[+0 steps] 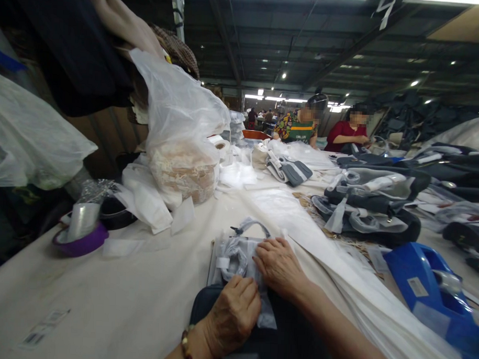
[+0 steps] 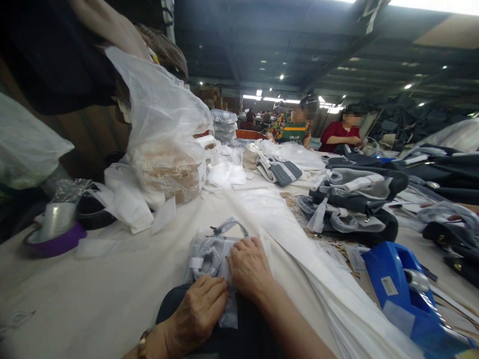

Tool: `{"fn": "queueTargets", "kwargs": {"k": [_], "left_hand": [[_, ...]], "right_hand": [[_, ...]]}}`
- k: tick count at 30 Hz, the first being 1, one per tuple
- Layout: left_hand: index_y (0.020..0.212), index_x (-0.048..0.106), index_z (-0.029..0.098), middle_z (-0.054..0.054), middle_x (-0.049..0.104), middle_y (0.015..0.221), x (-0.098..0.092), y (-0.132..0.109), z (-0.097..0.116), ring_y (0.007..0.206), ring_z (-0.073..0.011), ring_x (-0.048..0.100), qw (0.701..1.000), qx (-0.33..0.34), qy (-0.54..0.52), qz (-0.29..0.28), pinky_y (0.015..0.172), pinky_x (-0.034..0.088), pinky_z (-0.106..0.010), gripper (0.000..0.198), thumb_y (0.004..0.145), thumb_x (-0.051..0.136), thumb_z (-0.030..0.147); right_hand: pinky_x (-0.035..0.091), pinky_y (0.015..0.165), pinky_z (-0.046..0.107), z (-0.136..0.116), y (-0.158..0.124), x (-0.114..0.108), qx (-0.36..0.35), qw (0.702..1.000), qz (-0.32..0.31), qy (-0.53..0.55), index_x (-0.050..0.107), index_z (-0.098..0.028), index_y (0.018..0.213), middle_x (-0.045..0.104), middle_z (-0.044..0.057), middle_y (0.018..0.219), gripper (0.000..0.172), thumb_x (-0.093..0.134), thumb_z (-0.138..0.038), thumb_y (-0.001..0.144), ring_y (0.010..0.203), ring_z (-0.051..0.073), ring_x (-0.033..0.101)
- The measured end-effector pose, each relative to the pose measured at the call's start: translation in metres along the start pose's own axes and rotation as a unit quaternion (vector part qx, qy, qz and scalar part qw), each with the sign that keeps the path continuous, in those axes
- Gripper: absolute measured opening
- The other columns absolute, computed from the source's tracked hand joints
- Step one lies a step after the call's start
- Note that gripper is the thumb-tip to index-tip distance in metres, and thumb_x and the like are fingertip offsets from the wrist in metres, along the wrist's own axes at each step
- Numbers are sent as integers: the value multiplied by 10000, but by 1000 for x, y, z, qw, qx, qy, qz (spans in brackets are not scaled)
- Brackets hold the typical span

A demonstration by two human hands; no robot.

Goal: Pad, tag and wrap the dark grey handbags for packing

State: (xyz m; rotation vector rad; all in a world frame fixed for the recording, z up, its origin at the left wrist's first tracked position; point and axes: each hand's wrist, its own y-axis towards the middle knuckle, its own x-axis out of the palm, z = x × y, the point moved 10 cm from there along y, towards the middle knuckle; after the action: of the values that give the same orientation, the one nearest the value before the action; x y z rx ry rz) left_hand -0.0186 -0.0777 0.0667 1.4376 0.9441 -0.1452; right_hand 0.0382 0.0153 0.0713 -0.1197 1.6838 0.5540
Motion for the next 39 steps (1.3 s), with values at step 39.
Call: {"fn": "queueTargets", "kwargs": {"k": [39], "left_hand": [[673, 531, 133, -62, 571, 681, -5, -8, 22, 677, -178, 545, 990, 76, -68, -97, 605, 438, -307, 281, 870, 348, 51]], "right_hand": [[412, 937, 429, -40, -95, -7, -141, 973, 143, 115, 587, -136, 1092, 664, 92, 1086, 300, 404, -104, 856, 1036, 221, 565]]}}
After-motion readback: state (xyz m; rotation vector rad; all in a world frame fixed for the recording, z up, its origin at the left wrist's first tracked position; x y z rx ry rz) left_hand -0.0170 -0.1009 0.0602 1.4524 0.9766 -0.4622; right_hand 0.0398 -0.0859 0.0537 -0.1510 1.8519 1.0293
